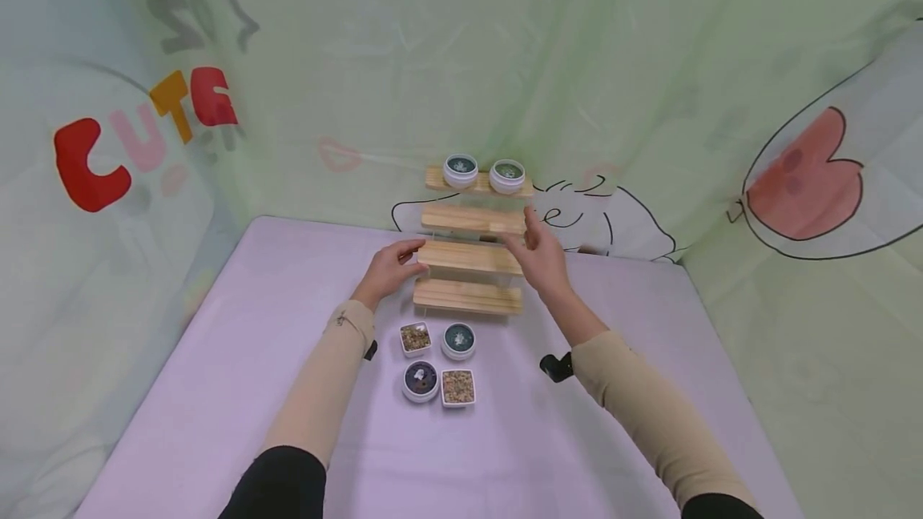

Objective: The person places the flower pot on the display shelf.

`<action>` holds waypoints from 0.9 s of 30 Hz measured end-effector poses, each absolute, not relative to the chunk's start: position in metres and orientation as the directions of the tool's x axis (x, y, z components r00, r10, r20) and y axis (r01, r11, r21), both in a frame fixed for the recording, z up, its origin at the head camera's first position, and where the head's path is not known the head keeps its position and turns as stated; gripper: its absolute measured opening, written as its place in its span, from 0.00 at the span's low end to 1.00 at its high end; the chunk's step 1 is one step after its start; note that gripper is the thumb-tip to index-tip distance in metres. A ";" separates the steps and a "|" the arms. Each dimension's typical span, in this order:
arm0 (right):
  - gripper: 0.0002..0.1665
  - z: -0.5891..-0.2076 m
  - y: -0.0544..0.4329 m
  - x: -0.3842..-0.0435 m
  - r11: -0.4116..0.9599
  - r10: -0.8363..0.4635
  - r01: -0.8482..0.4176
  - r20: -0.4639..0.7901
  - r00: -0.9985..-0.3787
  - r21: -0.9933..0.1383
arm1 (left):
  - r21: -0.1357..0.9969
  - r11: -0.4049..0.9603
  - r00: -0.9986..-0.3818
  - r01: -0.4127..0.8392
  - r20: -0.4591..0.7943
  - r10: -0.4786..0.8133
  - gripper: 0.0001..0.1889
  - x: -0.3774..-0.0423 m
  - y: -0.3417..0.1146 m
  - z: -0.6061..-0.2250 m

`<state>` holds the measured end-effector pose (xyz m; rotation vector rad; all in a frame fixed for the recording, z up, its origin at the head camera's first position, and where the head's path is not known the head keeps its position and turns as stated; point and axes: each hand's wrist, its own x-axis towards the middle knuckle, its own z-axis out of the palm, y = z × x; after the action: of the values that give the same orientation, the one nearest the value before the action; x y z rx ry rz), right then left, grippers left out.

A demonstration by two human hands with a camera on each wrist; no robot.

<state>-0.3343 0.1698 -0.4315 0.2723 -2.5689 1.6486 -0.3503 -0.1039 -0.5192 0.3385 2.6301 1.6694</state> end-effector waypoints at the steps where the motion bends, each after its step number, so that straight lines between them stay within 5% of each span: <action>1: 0.48 -0.436 0.170 -0.328 0.396 -0.127 -0.193 0.154 -0.980 -0.898 | 0.895 0.409 -0.976 0.180 0.111 0.187 0.30 -0.350 -0.104 -0.519; 15: 0.44 -0.489 0.167 -0.240 0.324 -0.261 -0.135 0.048 -0.964 -0.936 | 0.901 0.388 -0.974 0.192 0.127 0.189 0.30 -0.351 -0.104 -0.523; 27: 0.43 -0.541 0.159 -0.215 0.389 -0.285 -0.084 -0.032 -0.958 -0.917 | 0.896 0.400 -0.974 0.193 0.127 0.185 0.30 -0.350 -0.104 -0.522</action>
<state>-0.2155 0.1595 -0.5413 0.3722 -2.7668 1.8090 -0.3501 -0.1037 -0.5222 0.3559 2.6340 1.6879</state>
